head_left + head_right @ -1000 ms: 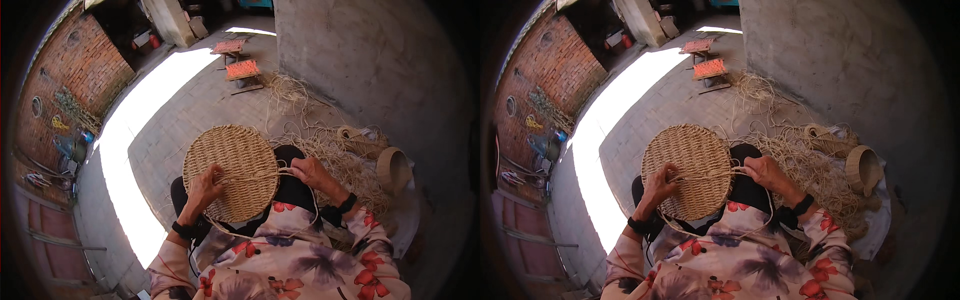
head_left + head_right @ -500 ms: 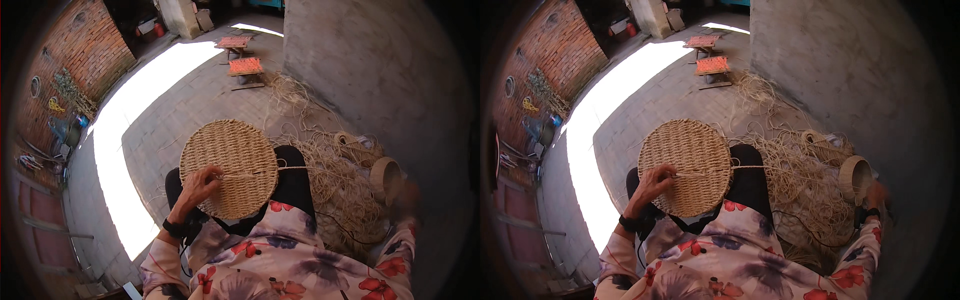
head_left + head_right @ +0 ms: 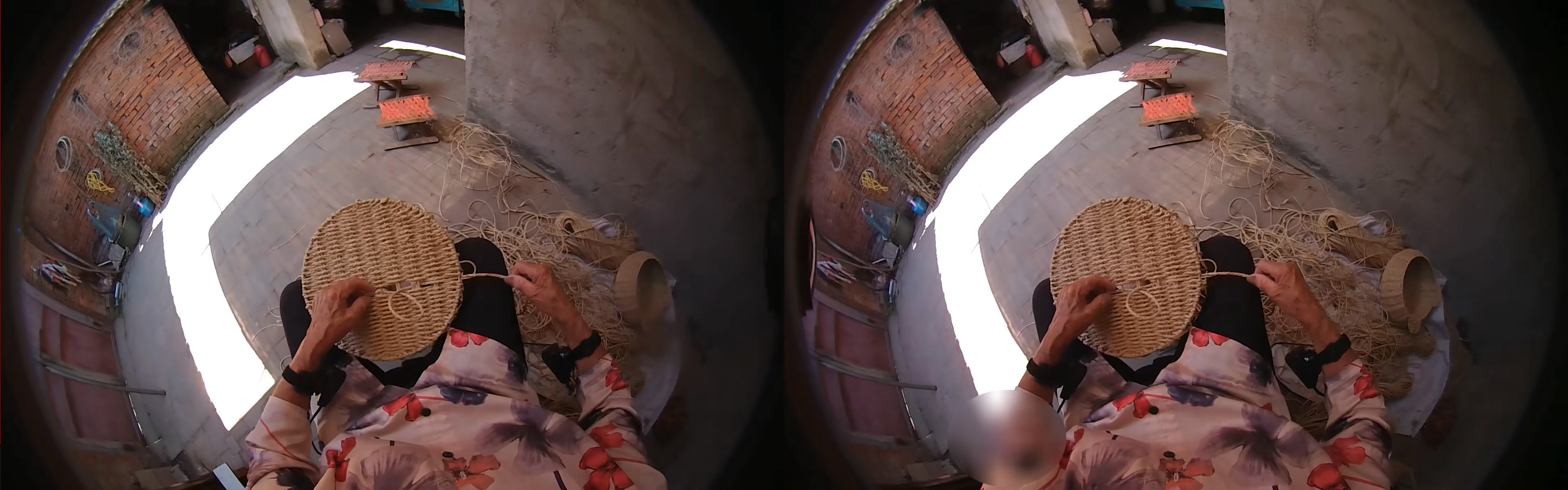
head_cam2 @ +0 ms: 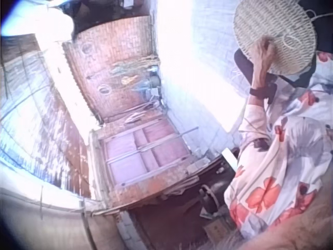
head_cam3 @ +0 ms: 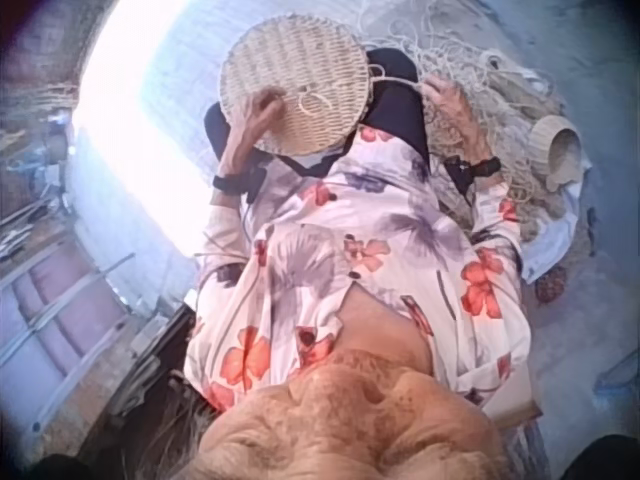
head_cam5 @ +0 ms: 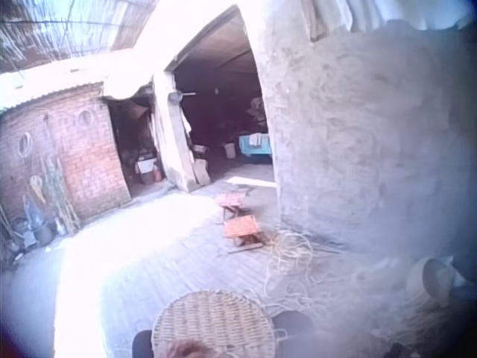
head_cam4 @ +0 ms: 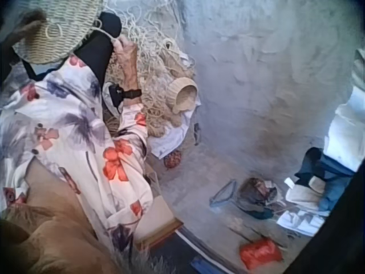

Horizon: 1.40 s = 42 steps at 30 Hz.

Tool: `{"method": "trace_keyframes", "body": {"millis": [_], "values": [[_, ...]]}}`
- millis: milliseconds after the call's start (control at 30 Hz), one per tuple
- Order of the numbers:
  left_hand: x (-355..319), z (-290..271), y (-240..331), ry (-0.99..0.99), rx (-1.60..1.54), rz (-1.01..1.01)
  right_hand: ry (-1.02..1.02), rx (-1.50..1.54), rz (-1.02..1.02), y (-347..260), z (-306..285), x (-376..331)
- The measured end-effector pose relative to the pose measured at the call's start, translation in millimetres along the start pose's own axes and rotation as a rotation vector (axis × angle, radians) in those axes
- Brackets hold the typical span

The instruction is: The person is weaving a flat circular basket base using dried plant fibers or straw.

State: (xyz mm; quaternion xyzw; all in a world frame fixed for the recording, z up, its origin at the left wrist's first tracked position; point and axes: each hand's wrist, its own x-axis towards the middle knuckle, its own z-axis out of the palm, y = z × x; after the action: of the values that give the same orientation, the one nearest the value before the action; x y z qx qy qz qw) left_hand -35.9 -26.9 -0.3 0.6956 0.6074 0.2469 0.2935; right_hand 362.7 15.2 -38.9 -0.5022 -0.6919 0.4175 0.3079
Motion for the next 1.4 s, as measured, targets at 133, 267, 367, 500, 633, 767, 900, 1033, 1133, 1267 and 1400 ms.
{"method": "trace_keyframes", "body": {"millis": [133, 267, 367, 500, 633, 767, 900, 1033, 1133, 1267, 1400], "values": [[-1.0, -2.1, 9.0, 0.052, 0.020, 0.061, 0.212, -0.190, 0.234, 118.3, -128.4, -59.3], [0.0, 5.8, 18.0, 0.109, 0.083, 0.200, 0.204, -0.561, 0.095, 139.6, -117.0, -47.0], [6.4, 19.1, 31.5, 0.131, 0.149, 0.311, 0.241, -0.446, -0.003, 69.7, -64.0, -15.1], [25.9, 36.8, 45.7, 0.120, 0.182, 0.577, 0.195, -0.337, -0.212, 4.4, -9.9, 7.9], [35.6, 48.1, 54.3, 0.054, 0.197, 0.588, 0.178, -0.487, -0.412, -32.7, 27.3, 10.2], [42.1, 56.5, 62.9, 0.011, 0.237, 0.562, 0.032, -0.250, -0.209, -20.2, 26.1, 8.6], [36.3, 64.3, 98.4, -0.083, -0.016, 0.549, -0.234, 0.006, -0.167, -81.8, 9.3, -8.8], [24.0, 67.7, 115.1, -0.377, -0.162, 0.449, -0.043, 0.093, -0.378, -90.7, 3.0, -10.6], [22.5, 44.3, 129.7, -0.429, -0.518, 0.148, -0.029, 0.384, -0.470, -92.4, 22.6, -5.2], [32.5, 5.7, 146.9, -0.428, -0.693, 0.071, 0.006, 0.505, -0.314, -107.5, 49.5, -0.9], [39.4, -2.3, 128.4, -0.537, -0.938, -0.056, -0.028, 0.603, -0.343, -110.2, 55.8, 10.8]]}}
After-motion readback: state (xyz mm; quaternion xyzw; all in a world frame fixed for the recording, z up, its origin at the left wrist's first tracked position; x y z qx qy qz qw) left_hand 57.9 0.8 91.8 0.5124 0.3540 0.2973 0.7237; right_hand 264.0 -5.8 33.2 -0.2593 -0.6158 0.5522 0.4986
